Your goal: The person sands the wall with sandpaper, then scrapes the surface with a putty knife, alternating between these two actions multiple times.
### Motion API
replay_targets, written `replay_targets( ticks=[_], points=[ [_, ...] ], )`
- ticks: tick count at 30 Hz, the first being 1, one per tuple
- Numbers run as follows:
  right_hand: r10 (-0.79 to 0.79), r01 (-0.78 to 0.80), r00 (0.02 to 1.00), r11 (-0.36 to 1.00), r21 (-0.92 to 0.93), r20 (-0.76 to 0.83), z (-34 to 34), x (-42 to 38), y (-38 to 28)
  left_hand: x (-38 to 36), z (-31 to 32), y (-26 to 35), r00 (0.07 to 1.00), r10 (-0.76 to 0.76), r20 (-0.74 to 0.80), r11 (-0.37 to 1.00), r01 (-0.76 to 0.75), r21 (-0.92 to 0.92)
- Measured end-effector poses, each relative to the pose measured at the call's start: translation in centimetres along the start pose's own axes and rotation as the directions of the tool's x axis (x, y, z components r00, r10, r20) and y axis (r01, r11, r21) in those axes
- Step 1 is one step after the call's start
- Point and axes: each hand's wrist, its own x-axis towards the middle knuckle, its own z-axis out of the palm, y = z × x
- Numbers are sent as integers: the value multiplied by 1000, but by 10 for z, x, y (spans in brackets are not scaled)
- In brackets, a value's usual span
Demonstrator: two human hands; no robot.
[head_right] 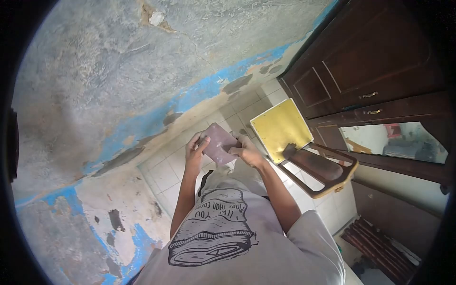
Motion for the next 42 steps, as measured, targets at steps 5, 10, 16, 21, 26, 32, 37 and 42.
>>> replay_targets(
  ticks=[5, 10, 16, 21, 26, 32, 37, 42],
  points=[
    [-77, 93, 990, 987, 131, -120, 18, -11, -26, 6, -3, -15, 992, 124, -27, 971, -115, 211],
    [-101, 153, 972, 957, 248, -210, 19, 6, -30, 27, 18, -24, 987, 155, -49, 964, -140, 226],
    [63, 2, 986, 923, 384, -154, -42, 26, -41, 80, 61, -51, 996, 84, 27, 917, -88, 390],
    [159, -81, 950, 957, 277, -271, -145, 73, 1, 136, 98, -87, 997, 5, -72, 890, 28, 455],
    [197, -4, 933, 844, 537, -302, -194, 131, -15, 161, 98, -80, 970, -130, -206, 923, 194, 332],
    [202, 156, 887, 715, 682, -415, -198, 247, -9, 186, 54, -62, 942, -129, -310, 988, 149, 40],
    [114, 245, 863, 758, 605, -492, -172, 331, -7, 213, 38, -36, 914, -76, -398, 996, 85, 5],
    [-34, 417, 736, 809, 414, -676, -90, 351, -34, 225, 35, -25, 882, -44, -470, 995, -4, -101]
  ],
)
